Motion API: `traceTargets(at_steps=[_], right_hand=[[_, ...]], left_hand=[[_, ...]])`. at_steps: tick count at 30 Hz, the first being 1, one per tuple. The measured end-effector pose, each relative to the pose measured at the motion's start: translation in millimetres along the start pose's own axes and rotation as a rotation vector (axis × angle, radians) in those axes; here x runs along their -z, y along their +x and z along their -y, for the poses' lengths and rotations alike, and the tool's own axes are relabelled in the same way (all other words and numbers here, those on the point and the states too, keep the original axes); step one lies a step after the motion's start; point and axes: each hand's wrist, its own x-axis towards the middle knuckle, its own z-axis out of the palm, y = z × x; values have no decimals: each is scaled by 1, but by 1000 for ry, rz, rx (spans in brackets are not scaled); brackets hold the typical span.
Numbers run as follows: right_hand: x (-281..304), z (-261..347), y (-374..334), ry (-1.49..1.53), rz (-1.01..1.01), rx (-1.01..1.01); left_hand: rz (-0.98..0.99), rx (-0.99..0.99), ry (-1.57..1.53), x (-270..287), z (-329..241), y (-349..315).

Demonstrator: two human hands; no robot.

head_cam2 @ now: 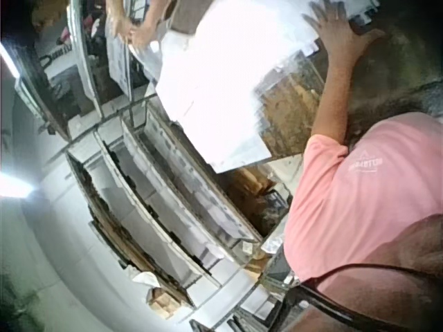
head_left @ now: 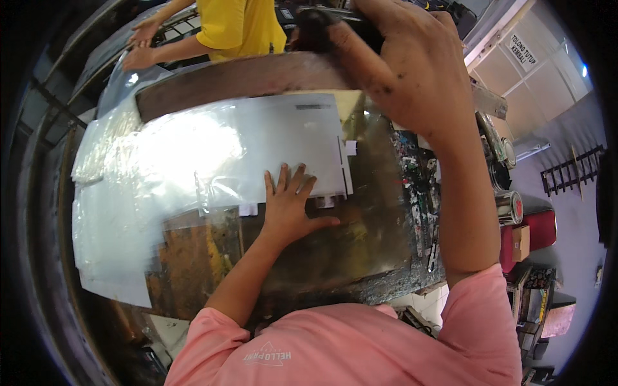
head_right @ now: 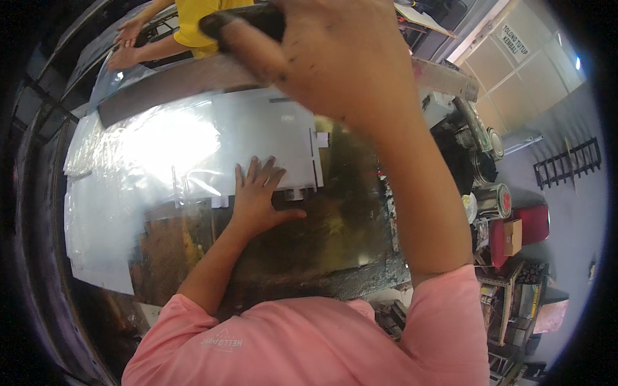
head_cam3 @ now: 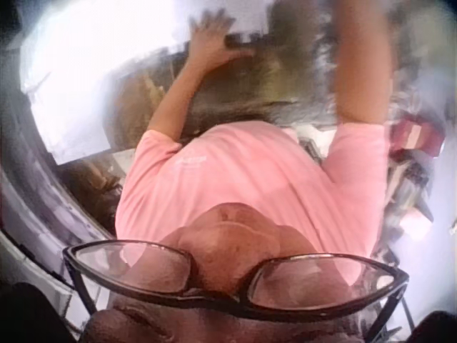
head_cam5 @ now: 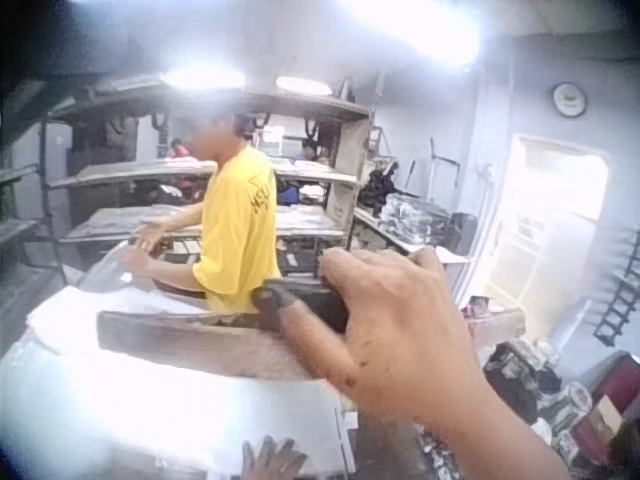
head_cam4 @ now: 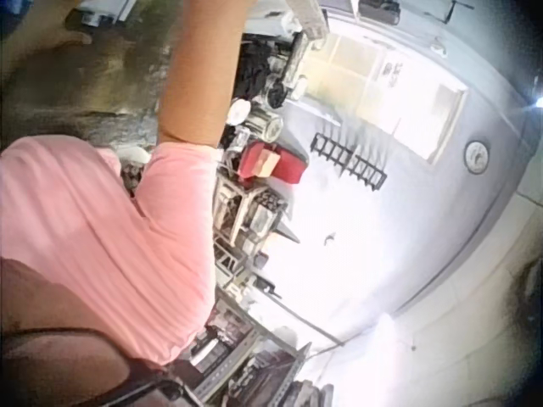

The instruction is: The person performs manual screen printing on plastic envelopes, lowering a screen frame and using a squeegee to apply ink, then lifting the screen to allow another person to swap the printed item for a new one.

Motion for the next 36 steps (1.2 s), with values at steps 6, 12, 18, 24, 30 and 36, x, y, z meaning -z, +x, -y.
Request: traceTargets(at_steps=[6, 12, 18, 24, 30, 36], right_hand=[[-9, -15, -15, 38, -38, 53], [-7, -25, -16, 76, -70, 55], [-7, -7, -5, 79, -98, 77], [-28, -8, -64, -14, 59, 56], [-109, -25, -155, 67, 599, 61], [-145, 3, -229, 84, 596, 68]], left_hand=[[33, -58, -27, -6, -10, 5], [3, -84, -48, -7, -11, 1], [-174, -112, -31, 1, -7, -5], [-493, 308, -1151, 126, 23, -40], [-374, 433, -548, 98, 13, -105], [-308, 379, -65, 44, 48, -131]])
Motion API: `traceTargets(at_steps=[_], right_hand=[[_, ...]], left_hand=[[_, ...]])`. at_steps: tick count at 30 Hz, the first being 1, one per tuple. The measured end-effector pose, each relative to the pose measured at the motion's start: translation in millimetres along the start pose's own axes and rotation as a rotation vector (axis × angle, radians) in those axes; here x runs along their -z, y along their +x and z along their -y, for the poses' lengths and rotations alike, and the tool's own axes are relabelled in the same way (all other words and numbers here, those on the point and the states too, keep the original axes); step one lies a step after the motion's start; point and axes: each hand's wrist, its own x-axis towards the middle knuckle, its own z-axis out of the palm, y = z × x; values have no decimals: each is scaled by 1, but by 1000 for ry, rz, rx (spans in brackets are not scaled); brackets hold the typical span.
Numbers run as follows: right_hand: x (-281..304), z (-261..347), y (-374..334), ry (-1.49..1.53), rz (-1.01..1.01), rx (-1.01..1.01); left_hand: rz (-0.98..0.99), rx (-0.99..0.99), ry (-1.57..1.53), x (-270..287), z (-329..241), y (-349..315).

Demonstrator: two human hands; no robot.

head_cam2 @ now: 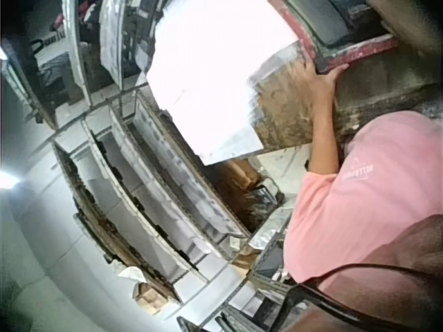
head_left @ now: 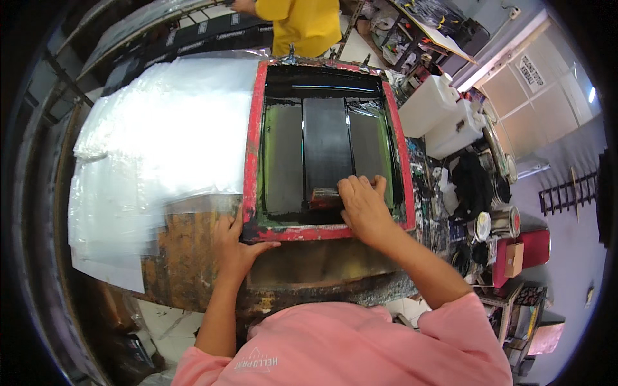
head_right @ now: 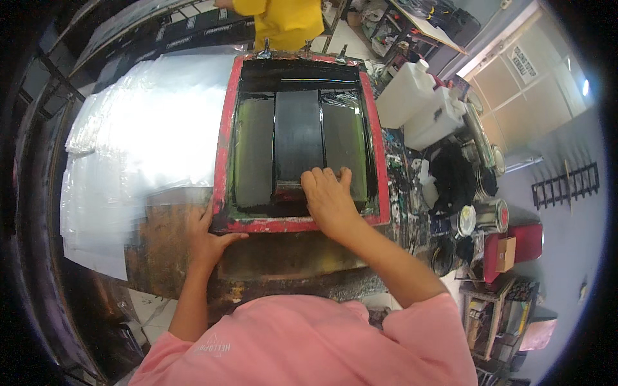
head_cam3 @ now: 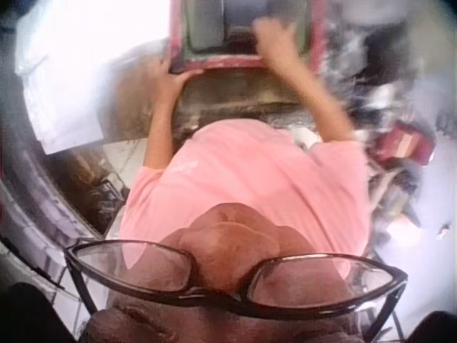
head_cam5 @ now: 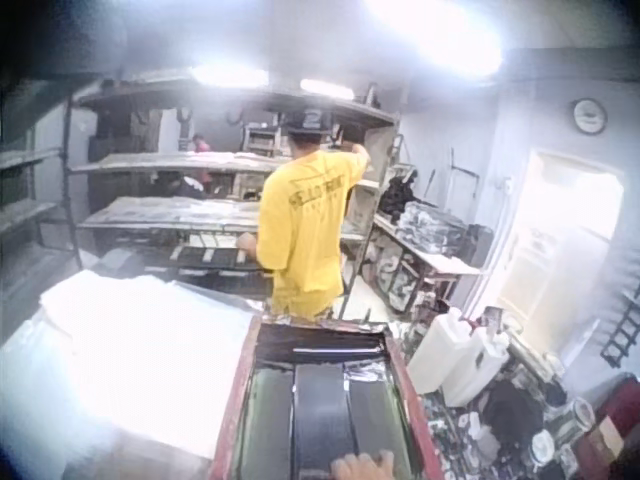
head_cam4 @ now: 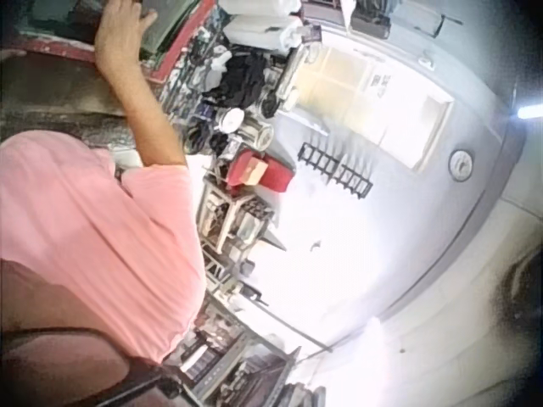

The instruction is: The person performs manual screen printing on plastic envelopes, lowering a screen frame and using a squeegee to apply ink, then lifting the screen to allow another person to swap the printed item for a new one.

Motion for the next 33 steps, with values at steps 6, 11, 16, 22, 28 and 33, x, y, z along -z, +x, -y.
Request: traceTargets(at_steps=[6, 11, 16, 22, 28, 33], right_hand=[[-22, -35, 88, -59, -135, -23], [-50, -111, 202, -166, -318, -43], [-17, -130, 216, -52, -99, 5], [61, -22, 38, 10, -1, 77], [148, 6, 28, -76, -473, -95], [213, -23, 86, -114, -648, -17]], left_hand=[[10, 35, -57, 3, 4, -7], [66, 109, -78, 7, -1, -6], [-45, -28, -70, 6, -1, -2], [-57, 242, -800, 8, -20, -7], [-305, 14, -1133, 45, -91, 65], [-67, 9, 160, 16, -43, 79]])
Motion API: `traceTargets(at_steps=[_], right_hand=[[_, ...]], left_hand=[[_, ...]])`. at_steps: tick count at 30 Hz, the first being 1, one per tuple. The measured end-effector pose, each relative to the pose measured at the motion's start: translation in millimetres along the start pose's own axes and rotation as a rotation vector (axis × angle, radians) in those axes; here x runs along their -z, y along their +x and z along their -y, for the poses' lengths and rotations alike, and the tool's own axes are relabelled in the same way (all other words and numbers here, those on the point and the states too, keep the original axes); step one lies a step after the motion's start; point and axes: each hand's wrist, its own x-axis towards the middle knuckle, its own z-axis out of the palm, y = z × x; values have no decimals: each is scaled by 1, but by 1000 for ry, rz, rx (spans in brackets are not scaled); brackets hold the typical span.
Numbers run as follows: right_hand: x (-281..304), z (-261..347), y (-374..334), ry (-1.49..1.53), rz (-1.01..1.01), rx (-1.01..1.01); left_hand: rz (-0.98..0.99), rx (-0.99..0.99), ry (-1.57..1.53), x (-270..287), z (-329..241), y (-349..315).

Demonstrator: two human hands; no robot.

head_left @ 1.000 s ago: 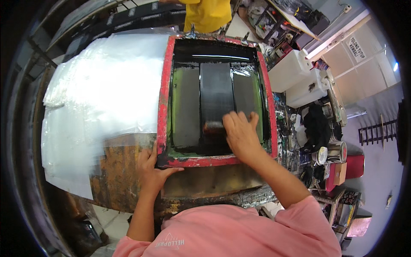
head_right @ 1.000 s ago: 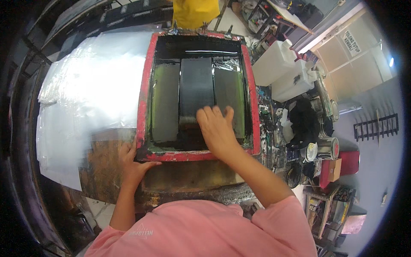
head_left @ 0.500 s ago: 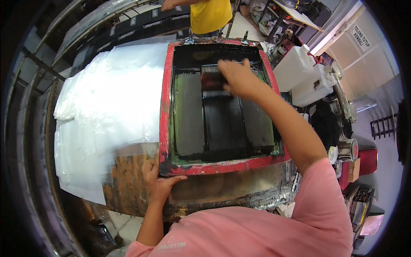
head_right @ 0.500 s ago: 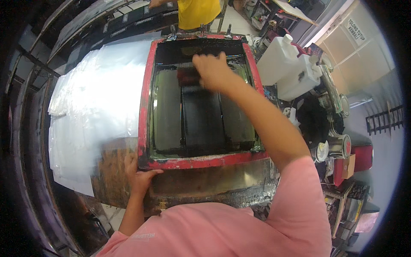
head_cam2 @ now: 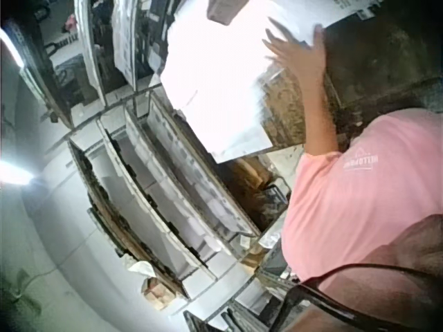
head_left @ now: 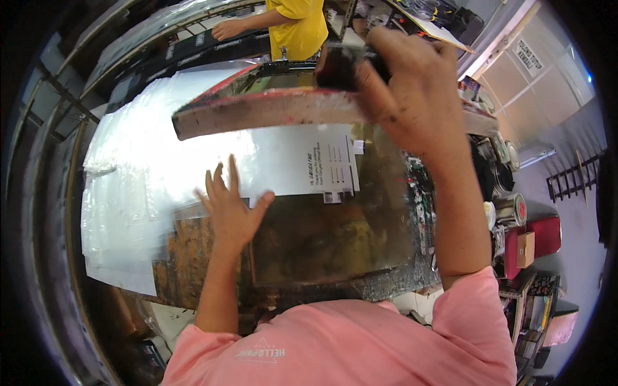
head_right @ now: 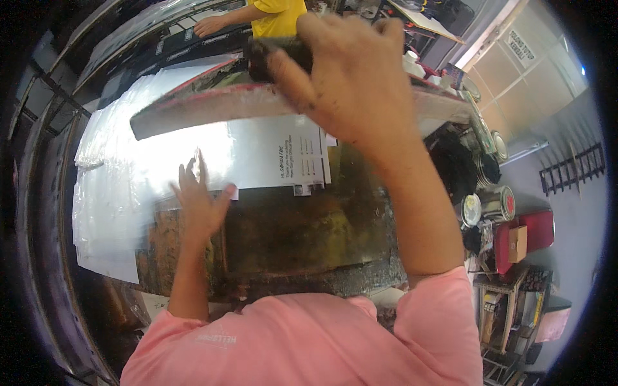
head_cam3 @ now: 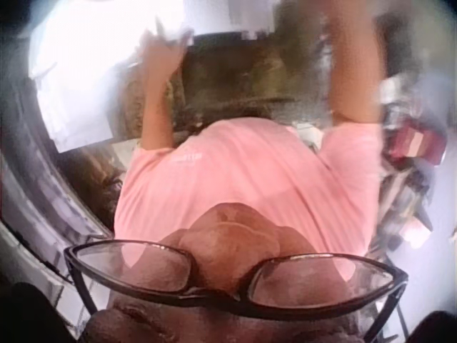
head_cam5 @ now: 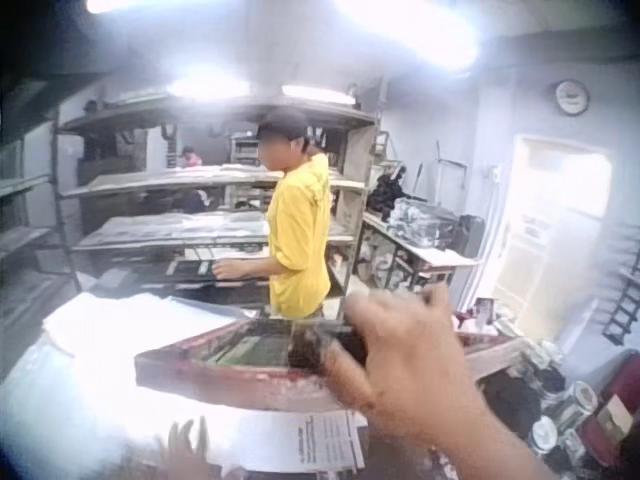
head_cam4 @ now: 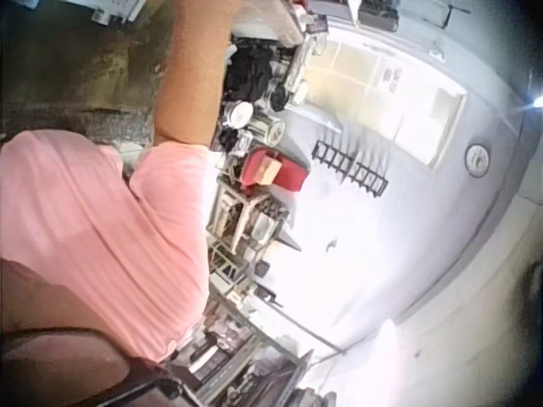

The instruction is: The person performs manual screen printing on plastic envelopes, lowering a screen frame and using a squeegee to apply ink, then lifting the screen to allow another person to swap the printed item for a new one.

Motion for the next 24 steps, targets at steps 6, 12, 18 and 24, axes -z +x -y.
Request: traceTargets(at_steps=[6, 12, 18, 24], right_hand=[[31, -6, 68, 325, 248, -304], [12, -32, 62, 215, 98, -73], [-3, -19, 43, 225, 80, -78], [-6, -20, 23, -13, -10, 20]], left_hand=[[109, -26, -36, -5, -4, 4], [-199, 240, -159, 15, 73, 34], [-359, 294, 255, 63, 232, 28], [-306, -109, -74, -8, 109, 32]])
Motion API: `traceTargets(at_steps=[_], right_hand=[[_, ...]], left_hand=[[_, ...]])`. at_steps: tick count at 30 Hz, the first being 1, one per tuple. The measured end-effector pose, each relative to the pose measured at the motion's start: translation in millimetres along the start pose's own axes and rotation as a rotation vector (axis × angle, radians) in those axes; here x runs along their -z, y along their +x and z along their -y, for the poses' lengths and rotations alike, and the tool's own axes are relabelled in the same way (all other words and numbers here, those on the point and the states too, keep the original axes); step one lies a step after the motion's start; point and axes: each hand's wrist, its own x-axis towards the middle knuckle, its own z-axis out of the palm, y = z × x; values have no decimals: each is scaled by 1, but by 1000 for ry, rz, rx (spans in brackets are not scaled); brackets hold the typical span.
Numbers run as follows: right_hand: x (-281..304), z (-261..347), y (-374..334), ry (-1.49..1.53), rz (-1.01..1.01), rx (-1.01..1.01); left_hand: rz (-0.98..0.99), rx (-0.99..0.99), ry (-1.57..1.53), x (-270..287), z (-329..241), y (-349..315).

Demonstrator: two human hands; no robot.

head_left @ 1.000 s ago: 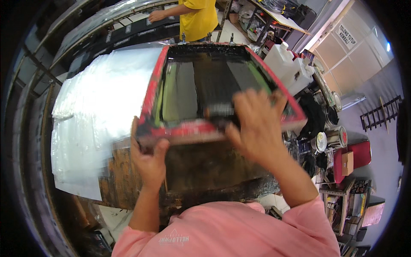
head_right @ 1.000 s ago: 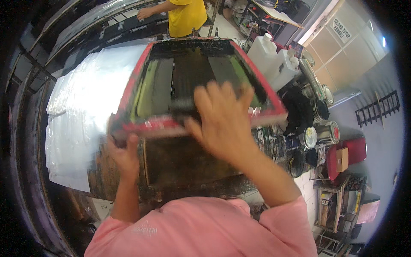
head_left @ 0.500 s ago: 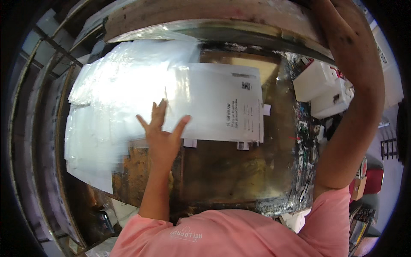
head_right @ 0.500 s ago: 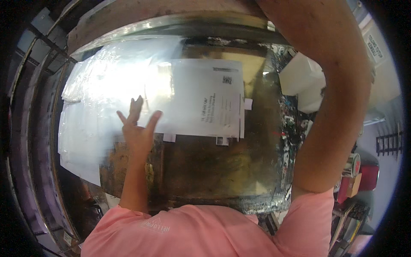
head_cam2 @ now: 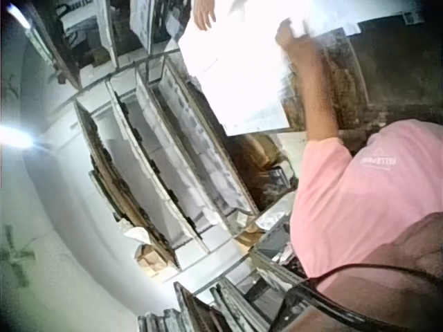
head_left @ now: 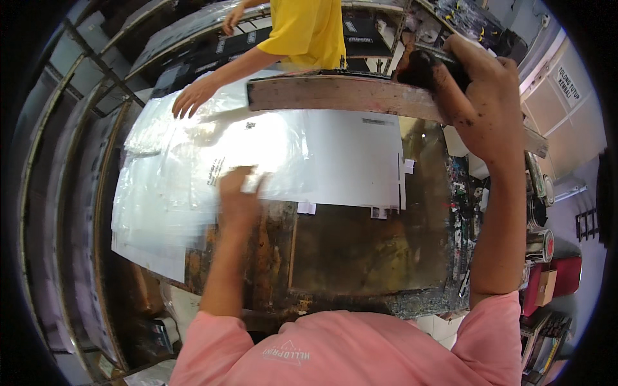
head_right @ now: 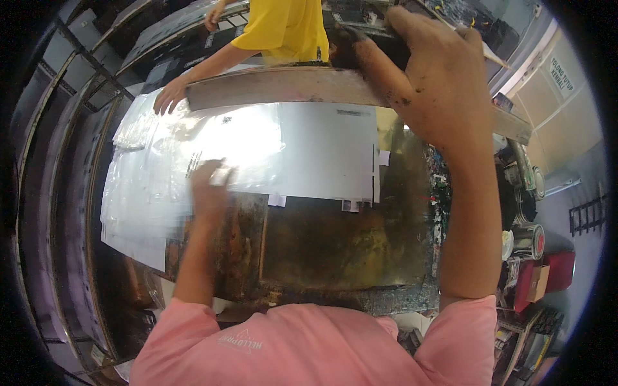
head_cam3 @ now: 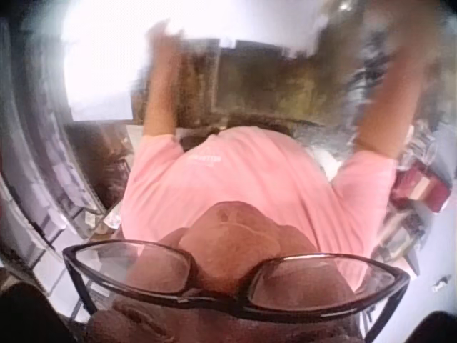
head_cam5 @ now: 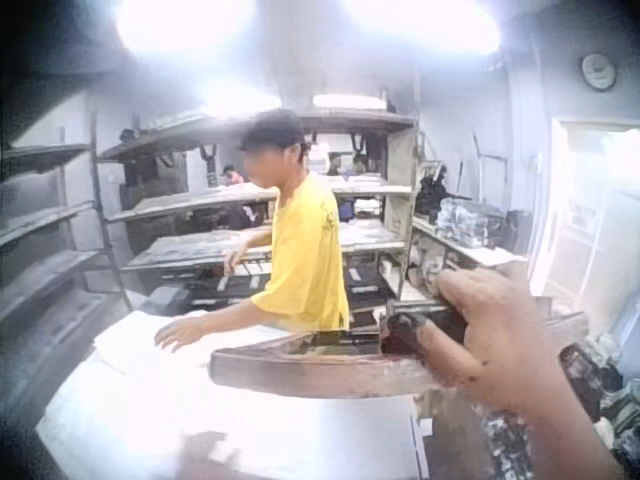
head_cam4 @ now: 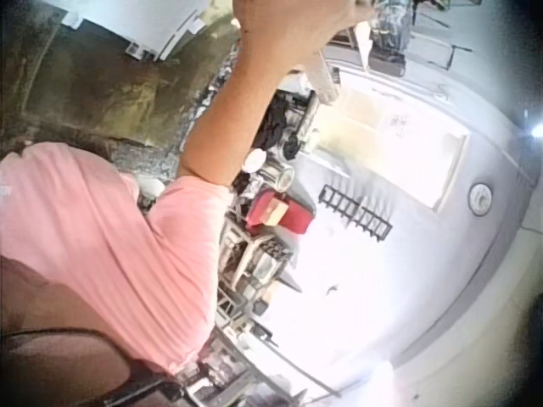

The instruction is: The person performs manual screen printing on plastic envelopes, lowering a screen frame and using a squeegee to apply ink, then lifting the screen to allow another person to swap the printed item for a new one.

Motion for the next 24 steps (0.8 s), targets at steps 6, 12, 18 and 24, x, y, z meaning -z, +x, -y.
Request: traceTargets(at_steps=[6, 12, 18, 24], right_hand=[[6, 13, 4, 23, -1, -6], [5, 11, 4, 16, -4, -51], [4, 5, 5, 4, -19, -32], [0, 2, 25, 214, -1, -52]], left_hand=[[171, 55, 273, -43, -15, -13], [180, 128, -130, -26, -26, 20], [507, -222, -17, -61, -99, -45], [637, -357, -24, -94, -189, -35]])
